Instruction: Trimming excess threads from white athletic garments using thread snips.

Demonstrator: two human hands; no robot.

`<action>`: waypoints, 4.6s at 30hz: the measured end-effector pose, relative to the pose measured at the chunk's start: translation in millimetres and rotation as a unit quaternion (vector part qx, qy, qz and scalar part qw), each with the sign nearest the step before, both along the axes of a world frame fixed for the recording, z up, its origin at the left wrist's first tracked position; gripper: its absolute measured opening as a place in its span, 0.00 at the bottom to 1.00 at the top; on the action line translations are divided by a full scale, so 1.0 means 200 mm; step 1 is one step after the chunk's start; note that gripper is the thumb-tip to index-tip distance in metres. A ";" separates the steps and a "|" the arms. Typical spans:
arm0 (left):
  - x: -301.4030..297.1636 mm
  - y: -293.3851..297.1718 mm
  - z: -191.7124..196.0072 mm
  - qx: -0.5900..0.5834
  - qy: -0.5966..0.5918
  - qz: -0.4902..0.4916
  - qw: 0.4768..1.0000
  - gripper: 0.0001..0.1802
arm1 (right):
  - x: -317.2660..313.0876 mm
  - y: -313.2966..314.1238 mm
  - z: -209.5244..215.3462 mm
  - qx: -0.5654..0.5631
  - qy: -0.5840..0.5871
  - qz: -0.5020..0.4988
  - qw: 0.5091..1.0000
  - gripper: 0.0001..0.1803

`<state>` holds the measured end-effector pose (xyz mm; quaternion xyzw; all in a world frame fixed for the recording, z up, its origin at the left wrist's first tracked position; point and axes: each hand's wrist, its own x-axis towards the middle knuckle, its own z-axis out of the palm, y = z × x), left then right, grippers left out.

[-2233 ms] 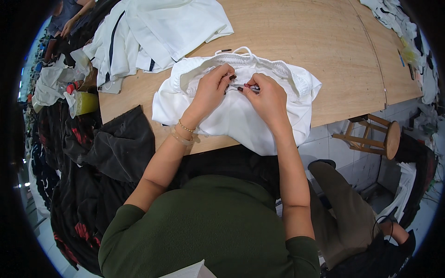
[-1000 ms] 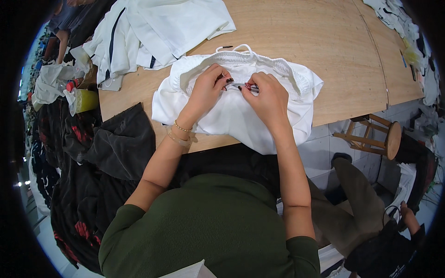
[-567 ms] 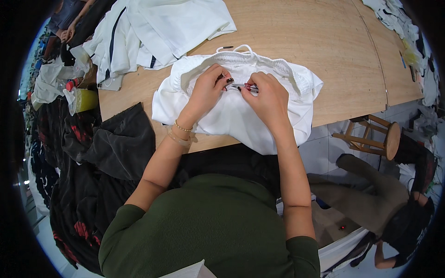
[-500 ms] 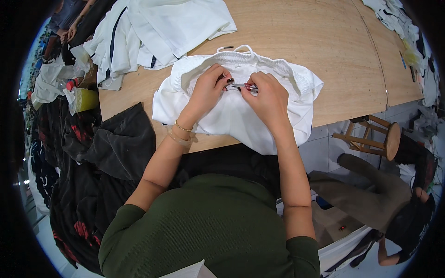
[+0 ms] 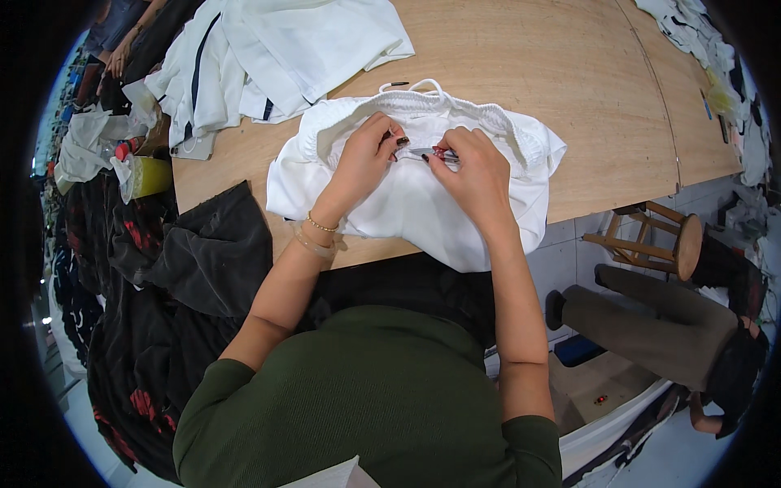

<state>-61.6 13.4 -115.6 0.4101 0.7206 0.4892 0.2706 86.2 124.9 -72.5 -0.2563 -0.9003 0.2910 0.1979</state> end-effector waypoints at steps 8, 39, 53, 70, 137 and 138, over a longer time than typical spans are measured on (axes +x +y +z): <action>-0.02 0.00 0.01 0.015 0.029 -0.001 0.999 0.02 | -0.04 -0.02 -0.02 -0.001 0.006 0.010 1.000 0.09; -1.07 0.88 0.16 0.137 0.081 -0.013 0.987 0.39 | 0.14 0.04 -0.13 -0.320 0.123 -0.118 0.932 0.05; -0.12 0.05 0.20 -0.003 0.089 -0.186 0.979 0.06 | 0.14 0.09 -0.17 -0.385 0.207 -0.097 0.894 0.05; -0.01 0.05 0.01 -0.002 -0.045 0.058 0.997 0.08 | 0.16 0.11 -0.20 -0.379 0.202 -0.093 0.898 0.06; -0.02 0.00 0.02 -0.011 0.047 0.025 0.999 0.06 | 0.13 0.11 -0.17 -0.363 0.165 -0.120 0.909 0.06; -0.03 0.00 0.02 -0.012 0.047 0.026 0.998 0.06 | 0.13 0.11 -0.17 -0.363 0.165 -0.120 0.909 0.06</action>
